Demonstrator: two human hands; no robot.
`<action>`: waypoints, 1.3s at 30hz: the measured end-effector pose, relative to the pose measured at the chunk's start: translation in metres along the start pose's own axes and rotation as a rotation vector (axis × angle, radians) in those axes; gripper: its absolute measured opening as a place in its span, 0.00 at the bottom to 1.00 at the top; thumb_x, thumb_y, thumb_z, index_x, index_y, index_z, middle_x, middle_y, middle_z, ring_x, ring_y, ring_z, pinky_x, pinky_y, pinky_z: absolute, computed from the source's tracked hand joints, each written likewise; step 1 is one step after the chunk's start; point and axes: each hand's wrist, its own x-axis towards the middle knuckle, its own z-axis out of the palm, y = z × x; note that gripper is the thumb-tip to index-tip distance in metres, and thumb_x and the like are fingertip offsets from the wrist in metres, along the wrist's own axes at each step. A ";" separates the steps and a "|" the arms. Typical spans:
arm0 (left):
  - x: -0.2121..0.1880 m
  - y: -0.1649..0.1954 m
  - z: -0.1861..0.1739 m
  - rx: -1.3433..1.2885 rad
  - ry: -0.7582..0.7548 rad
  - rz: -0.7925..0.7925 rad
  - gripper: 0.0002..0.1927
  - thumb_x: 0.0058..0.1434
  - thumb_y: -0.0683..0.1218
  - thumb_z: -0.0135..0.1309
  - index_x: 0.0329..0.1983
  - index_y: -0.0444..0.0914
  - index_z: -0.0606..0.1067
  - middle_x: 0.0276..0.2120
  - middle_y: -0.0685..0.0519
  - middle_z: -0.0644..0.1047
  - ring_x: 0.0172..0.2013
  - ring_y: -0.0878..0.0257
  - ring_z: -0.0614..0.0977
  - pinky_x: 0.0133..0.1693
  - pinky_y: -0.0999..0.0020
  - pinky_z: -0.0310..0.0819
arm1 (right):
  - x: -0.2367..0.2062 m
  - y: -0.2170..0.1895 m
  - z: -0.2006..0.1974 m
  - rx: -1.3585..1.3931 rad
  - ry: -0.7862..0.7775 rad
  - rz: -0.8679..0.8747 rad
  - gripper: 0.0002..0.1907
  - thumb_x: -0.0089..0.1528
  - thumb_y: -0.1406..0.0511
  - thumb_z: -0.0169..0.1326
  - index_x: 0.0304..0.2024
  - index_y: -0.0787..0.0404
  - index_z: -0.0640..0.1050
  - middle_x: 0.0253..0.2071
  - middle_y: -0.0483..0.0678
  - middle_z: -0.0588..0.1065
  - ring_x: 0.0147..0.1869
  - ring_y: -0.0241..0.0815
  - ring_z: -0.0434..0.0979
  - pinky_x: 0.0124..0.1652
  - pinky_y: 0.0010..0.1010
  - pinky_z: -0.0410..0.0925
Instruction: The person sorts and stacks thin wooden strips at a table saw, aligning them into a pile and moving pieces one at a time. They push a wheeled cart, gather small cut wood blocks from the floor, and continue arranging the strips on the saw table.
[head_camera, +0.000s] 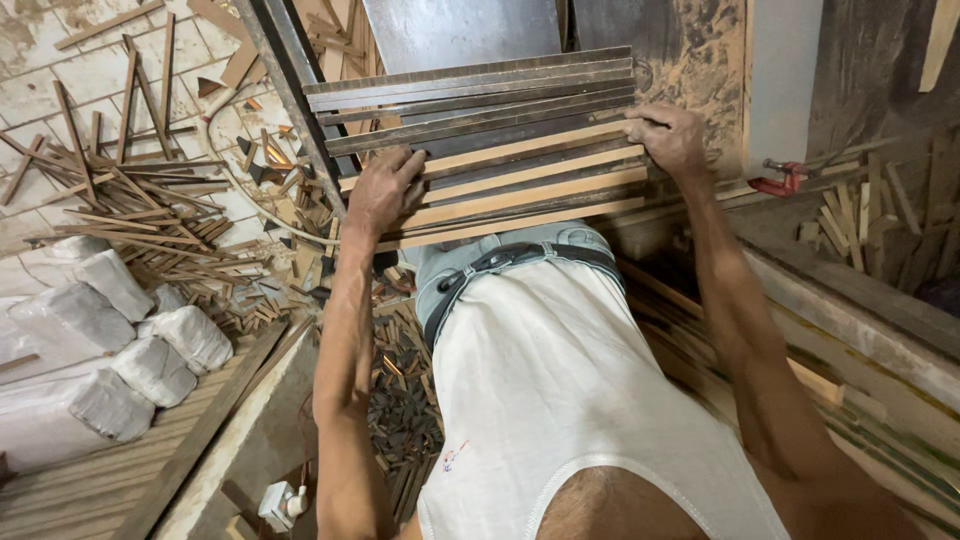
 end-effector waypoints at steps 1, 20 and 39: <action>-0.001 0.000 0.002 0.031 0.012 0.024 0.20 0.63 0.43 0.61 0.56 0.32 0.75 0.43 0.42 0.77 0.46 0.45 0.80 0.51 0.52 0.76 | 0.000 0.002 0.002 0.014 0.019 0.011 0.12 0.62 0.73 0.64 0.49 0.65 0.83 0.44 0.55 0.82 0.43 0.39 0.83 0.43 0.26 0.74; 0.006 -0.008 0.035 0.627 0.034 -0.059 0.23 0.70 0.41 0.58 0.66 0.38 0.68 0.64 0.46 0.70 0.69 0.52 0.68 0.74 0.47 0.53 | 0.009 -0.010 0.024 -0.251 0.181 -0.018 0.13 0.62 0.71 0.69 0.48 0.64 0.81 0.52 0.54 0.78 0.52 0.44 0.83 0.48 0.30 0.78; 0.034 -0.027 0.011 0.445 -0.095 -0.260 0.50 0.47 0.41 0.66 0.75 0.33 0.59 0.63 0.41 0.66 0.66 0.45 0.66 0.71 0.42 0.48 | 0.053 -0.039 0.011 -0.538 -0.176 0.075 0.52 0.47 0.69 0.76 0.72 0.61 0.66 0.54 0.56 0.68 0.58 0.54 0.72 0.55 0.41 0.73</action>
